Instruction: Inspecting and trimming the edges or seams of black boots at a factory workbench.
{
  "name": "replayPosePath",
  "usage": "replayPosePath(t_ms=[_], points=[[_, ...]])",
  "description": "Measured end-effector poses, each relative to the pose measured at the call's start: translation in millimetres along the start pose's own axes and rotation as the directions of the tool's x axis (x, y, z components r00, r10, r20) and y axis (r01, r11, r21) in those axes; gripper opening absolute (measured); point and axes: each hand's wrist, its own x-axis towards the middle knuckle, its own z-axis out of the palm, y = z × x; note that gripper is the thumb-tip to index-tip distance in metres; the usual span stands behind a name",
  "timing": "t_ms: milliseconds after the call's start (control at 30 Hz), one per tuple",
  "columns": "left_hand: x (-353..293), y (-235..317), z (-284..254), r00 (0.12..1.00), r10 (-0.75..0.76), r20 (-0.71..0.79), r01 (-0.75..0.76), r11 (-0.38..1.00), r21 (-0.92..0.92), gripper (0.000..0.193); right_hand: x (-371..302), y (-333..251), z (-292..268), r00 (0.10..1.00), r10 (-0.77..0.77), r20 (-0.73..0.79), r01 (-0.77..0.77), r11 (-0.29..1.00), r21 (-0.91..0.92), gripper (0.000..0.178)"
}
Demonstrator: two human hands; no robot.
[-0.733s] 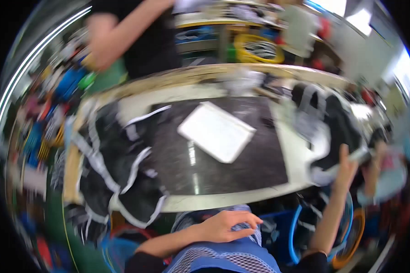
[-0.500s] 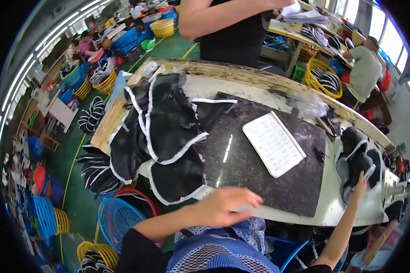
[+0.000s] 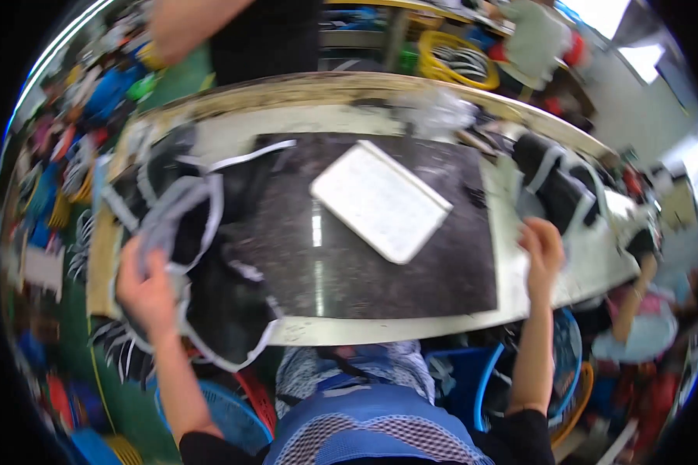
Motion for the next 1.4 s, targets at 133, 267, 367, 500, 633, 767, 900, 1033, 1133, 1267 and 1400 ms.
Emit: replayPosePath(t_ms=[133,267,367,500,633,767,900,1033,1133,1267,1400], points=[[-10,63,-27,0.911,0.410,0.045,-0.411,0.911,0.019,0.033,18,1,14,0.983,0.071,0.167,-0.063,0.997,-0.049,0.013],[-73,94,-8,0.793,0.443,0.418,-0.372,0.896,-0.243,0.027,35,32,18,0.990,0.009,0.140,0.042,0.933,-0.357,0.017],[-106,91,8,0.771,0.375,0.516,-0.304,0.927,-0.219,0.026,54,46,32,0.987,-0.058,0.151,0.116,0.907,-0.405,0.019],[-100,105,10,0.681,0.472,0.559,-0.381,0.881,-0.279,0.027,78,33,71,0.934,-0.219,0.283,0.354,0.676,-0.646,0.019],[-113,99,8,0.438,0.625,0.646,-0.349,0.781,-0.519,0.022,94,39,93,0.852,-0.308,0.423,0.522,0.570,-0.635,0.013],[-128,124,18,0.316,0.744,0.588,-0.167,0.654,-0.738,0.024,97,49,91,0.765,-0.415,0.493,0.639,0.392,-0.661,0.011],[-122,143,26,0.409,0.729,0.548,-0.023,0.609,-0.793,0.023,86,42,97,0.820,-0.406,0.405,0.571,0.631,-0.525,0.013],[-108,159,25,0.546,0.557,0.626,0.157,0.666,-0.729,0.027,42,-24,115,0.918,-0.178,0.353,0.180,0.983,0.029,0.012],[-110,166,31,0.662,0.344,0.665,0.415,0.571,-0.708,0.032,-17,-88,112,0.755,-0.332,0.565,0.272,0.943,0.191,0.017],[-119,167,47,0.545,0.217,0.810,0.754,0.294,-0.587,0.019,-61,-117,98,0.585,-0.554,0.592,0.549,0.808,0.214,0.023],[-133,159,53,0.493,0.233,0.838,0.819,0.200,-0.538,0.017,-76,-114,95,0.590,-0.535,0.604,0.545,0.817,0.191,0.026]])
